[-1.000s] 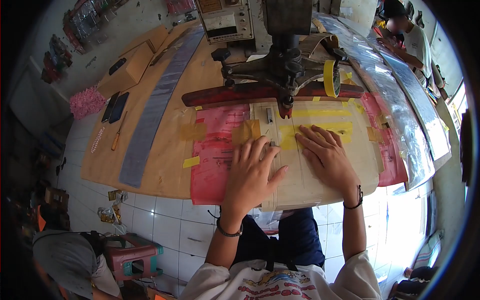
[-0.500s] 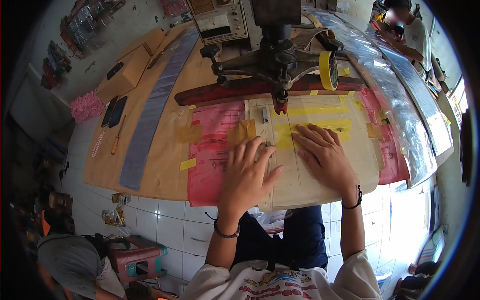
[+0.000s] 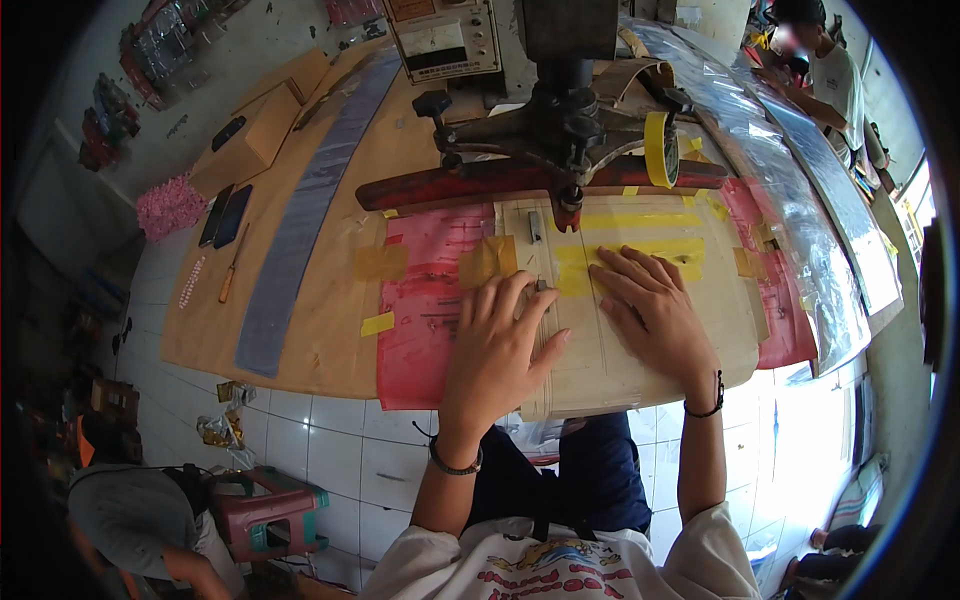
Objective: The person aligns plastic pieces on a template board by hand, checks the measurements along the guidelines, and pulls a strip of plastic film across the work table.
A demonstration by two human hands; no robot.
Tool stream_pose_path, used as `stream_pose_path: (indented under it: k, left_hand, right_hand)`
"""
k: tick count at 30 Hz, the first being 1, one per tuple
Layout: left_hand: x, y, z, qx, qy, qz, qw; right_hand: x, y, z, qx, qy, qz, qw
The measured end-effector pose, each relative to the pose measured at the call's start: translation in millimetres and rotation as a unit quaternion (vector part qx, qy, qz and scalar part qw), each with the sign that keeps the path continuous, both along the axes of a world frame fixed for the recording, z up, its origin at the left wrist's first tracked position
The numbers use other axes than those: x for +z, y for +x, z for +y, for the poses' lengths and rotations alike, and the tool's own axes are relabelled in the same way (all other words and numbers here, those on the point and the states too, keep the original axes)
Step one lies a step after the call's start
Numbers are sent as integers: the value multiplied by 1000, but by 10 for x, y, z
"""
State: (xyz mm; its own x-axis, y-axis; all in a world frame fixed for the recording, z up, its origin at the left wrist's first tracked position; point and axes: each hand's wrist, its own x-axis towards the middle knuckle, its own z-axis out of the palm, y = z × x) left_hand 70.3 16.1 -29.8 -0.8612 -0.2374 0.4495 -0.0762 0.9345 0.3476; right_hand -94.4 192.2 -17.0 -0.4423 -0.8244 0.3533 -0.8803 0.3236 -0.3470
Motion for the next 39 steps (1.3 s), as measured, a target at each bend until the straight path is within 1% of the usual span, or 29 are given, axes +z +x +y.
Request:
stream_pose_path:
  k: [7,10,16,29,34,39]
  left_hand:
    - [-2,-10,10,1,25,9,1000]
    - [-16,0,-2,-2,2,8,1000]
    - [-22,-5,0,0,-3,8,1000]
    - [27,-13,7,-1,8,14,1000]
    - [18,11,23,-5,5,19,1000]
    - [33,-5,42,7,36,49,998]
  right_hand:
    - [-7,-15,1,2,-3,-3,1000]
    - [-8,-5,7,0,-5,-3,1000]
    - [-10,-12,6,2,-11,-4,1000]
    - [-12,-12,6,1,-10,-1,1000]
    - [-13,-30,14,12,-62,-6,998]
    - [-3,-29,16,13,-109,-35,993]
